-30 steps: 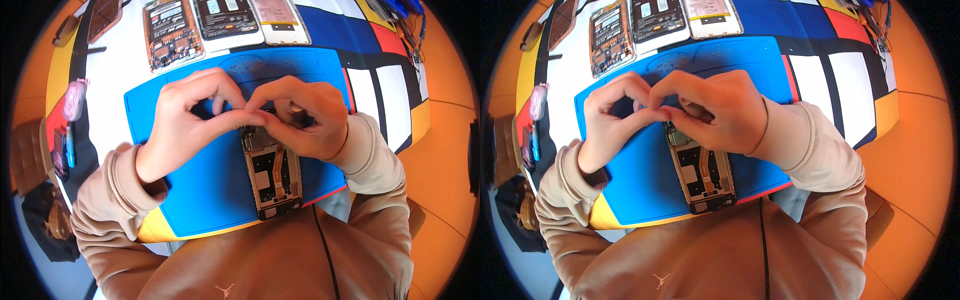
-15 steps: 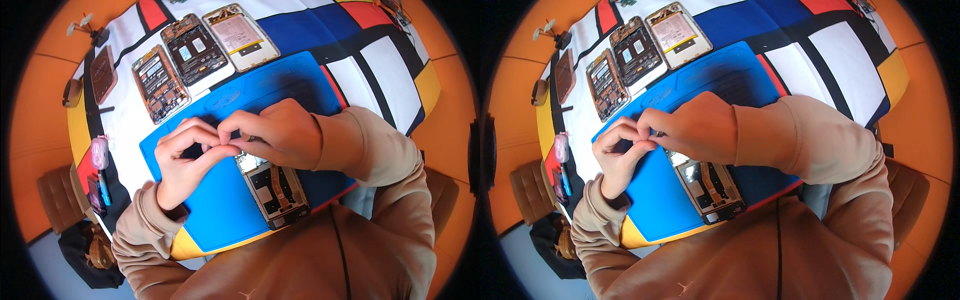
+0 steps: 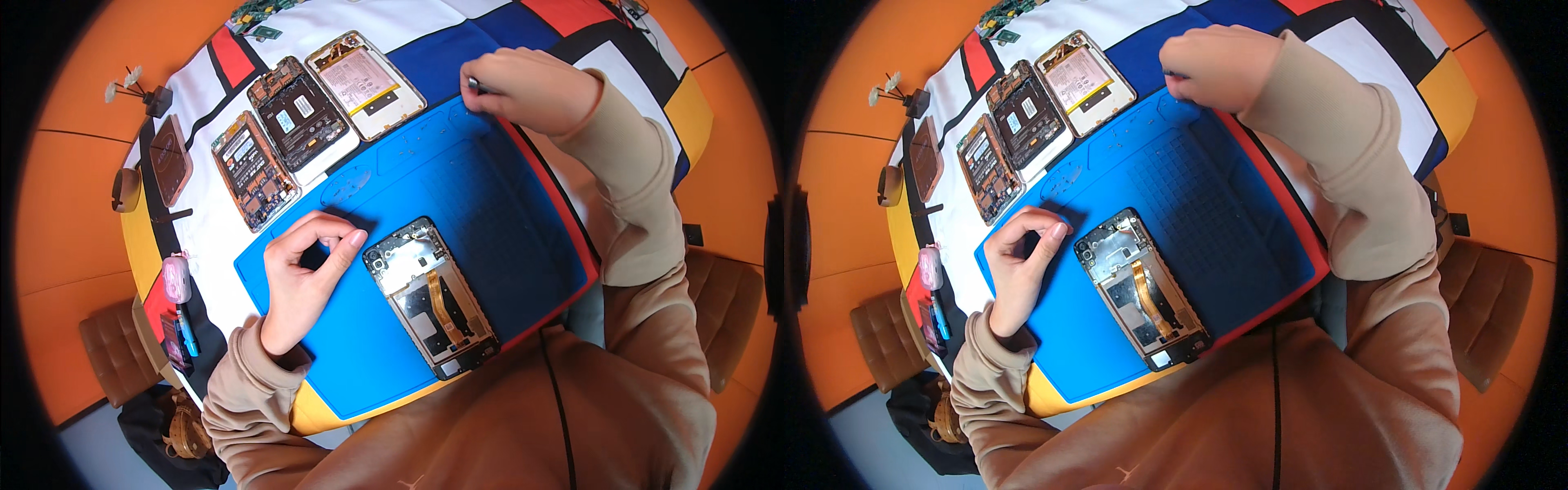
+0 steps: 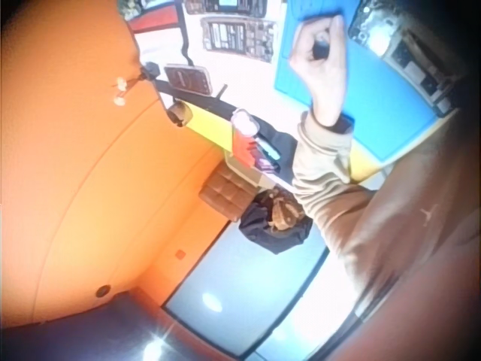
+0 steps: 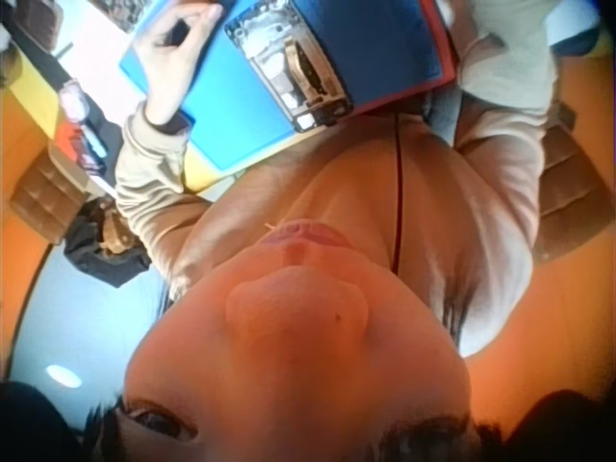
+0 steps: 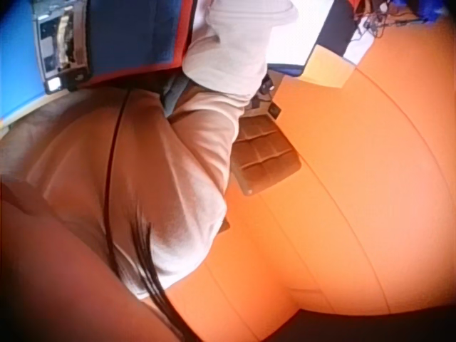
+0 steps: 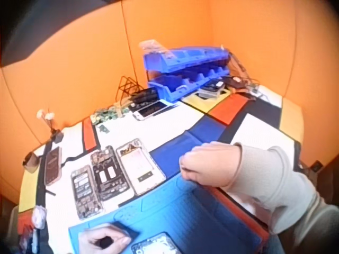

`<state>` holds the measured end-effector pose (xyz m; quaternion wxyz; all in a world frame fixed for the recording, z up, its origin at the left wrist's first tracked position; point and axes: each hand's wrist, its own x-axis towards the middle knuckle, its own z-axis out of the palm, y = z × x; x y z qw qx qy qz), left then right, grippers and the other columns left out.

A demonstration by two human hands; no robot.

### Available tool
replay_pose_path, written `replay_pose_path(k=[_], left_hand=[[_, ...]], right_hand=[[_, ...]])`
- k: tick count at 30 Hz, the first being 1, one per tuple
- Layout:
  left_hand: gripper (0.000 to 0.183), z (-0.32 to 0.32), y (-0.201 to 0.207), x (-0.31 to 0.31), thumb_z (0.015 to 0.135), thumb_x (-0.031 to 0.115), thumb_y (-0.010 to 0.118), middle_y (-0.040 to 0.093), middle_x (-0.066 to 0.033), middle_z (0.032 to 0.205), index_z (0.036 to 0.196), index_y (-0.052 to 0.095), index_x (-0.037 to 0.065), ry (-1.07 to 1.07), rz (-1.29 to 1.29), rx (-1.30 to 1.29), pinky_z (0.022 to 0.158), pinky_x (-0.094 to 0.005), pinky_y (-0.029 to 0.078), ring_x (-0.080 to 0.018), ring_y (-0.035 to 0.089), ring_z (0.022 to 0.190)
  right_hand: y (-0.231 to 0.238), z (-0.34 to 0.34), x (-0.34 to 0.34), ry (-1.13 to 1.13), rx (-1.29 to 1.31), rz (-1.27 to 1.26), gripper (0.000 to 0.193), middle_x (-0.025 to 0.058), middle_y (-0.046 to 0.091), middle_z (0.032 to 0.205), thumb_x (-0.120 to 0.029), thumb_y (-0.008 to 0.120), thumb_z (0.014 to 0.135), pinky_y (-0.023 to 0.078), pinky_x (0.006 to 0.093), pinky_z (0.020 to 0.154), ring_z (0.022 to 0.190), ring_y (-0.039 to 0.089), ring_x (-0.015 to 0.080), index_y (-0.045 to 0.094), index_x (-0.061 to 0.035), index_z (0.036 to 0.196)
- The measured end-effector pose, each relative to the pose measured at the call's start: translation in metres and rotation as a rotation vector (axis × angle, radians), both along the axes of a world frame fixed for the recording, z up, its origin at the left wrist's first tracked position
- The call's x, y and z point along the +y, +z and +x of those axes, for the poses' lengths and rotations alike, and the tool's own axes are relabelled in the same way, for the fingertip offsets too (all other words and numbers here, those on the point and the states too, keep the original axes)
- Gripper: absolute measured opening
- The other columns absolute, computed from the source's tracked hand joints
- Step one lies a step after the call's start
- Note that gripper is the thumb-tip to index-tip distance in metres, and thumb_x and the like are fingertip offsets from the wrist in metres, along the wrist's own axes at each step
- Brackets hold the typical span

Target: The person uses a screwdriver to remove screws from a disassembled smartphone, then compares it with another phone. They continue unscrewing and handling internal components on a blue mat.

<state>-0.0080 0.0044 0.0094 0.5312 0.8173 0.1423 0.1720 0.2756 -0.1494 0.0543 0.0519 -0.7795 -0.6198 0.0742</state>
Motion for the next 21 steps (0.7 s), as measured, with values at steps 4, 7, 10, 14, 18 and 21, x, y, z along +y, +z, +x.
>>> replay_pose_path(k=[4, 7, 10, 14, 18, 21], left_hand=[[0.009, 0.000, 0.000, 0.000, 0.088, 0.005, 0.074, 0.066, -0.0047, 0.080, 0.089, 0.071, -0.003, -0.013, 0.012, 0.011, 0.068, -0.0227, 0.043, -0.0092, 0.052, 0.072], [0.010, -0.001, 0.001, -0.001, 0.094, 0.007, 0.068, 0.068, -0.0045, 0.083, 0.096, 0.070, -0.002, -0.011, -0.116, 0.006, 0.069, -0.0215, 0.044, -0.0075, 0.054, 0.073], [0.015, -0.002, 0.002, -0.001, 0.099, 0.007, 0.061, 0.069, -0.0043, 0.086, 0.108, 0.068, -0.002, -0.019, -0.217, 0.017, 0.070, -0.0198, 0.044, -0.0057, 0.055, 0.074], [0.022, -0.002, 0.001, 0.001, 0.101, 0.007, 0.056, 0.069, -0.0041, 0.087, 0.120, 0.062, -0.002, -0.046, -0.235, -0.001, 0.070, -0.0186, 0.043, -0.0044, 0.054, 0.074], [0.022, -0.001, 0.000, 0.001, 0.101, 0.007, 0.056, 0.068, -0.0033, 0.087, 0.121, 0.060, -0.002, -0.059, -0.246, -0.026, 0.070, -0.0178, 0.042, -0.0035, 0.052, 0.074], [0.018, -0.002, -0.003, -0.001, 0.100, 0.005, 0.056, 0.068, -0.0035, 0.086, 0.115, 0.064, 0.000, -0.032, -0.220, -0.017, 0.070, -0.0192, 0.043, -0.0047, 0.053, 0.071]], right_hand=[[-0.014, 0.011, 0.003, -0.050, 0.062, 0.084, 0.016, 0.0071, 0.066, 0.079, -0.020, 0.062, 0.094, 0.051, 0.0339, 0.072, 0.074, 0.064, 0.0214, 0.068, -0.0066, 0.088], [-0.008, 0.014, 0.009, -0.045, 0.280, 0.233, 0.017, 0.0057, 0.064, 0.080, -0.021, 0.059, 0.098, 0.049, 0.0296, 0.066, 0.069, 0.060, 0.0155, 0.068, -0.0056, 0.100], [0.011, -0.001, 0.015, -0.021, 0.642, 0.386, 0.017, 0.0036, 0.059, 0.075, -0.011, 0.050, 0.097, 0.039, 0.0231, 0.057, 0.062, 0.049, 0.0091, 0.057, -0.0019, 0.110], [0.021, -0.054, 0.019, -0.062, 1.311, 0.573, 0.028, 0.0014, 0.054, 0.071, -0.008, 0.046, 0.097, 0.036, 0.0204, 0.056, 0.061, 0.045, 0.0065, 0.049, -0.0006, 0.123], [-0.001, -0.101, 0.025, 0.026, 1.010, 0.794, 0.025, 0.0057, 0.060, 0.082, -0.013, 0.048, 0.101, 0.041, 0.0210, 0.059, 0.062, 0.048, 0.0072, 0.048, -0.0019, 0.123], [-0.015, -0.106, 0.017, 0.270, 0.860, 0.625, 0.031, 0.0065, 0.061, 0.086, -0.015, 0.039, 0.107, 0.040, 0.0220, 0.063, 0.067, 0.047, 0.0070, 0.039, -0.0034, 0.136]])
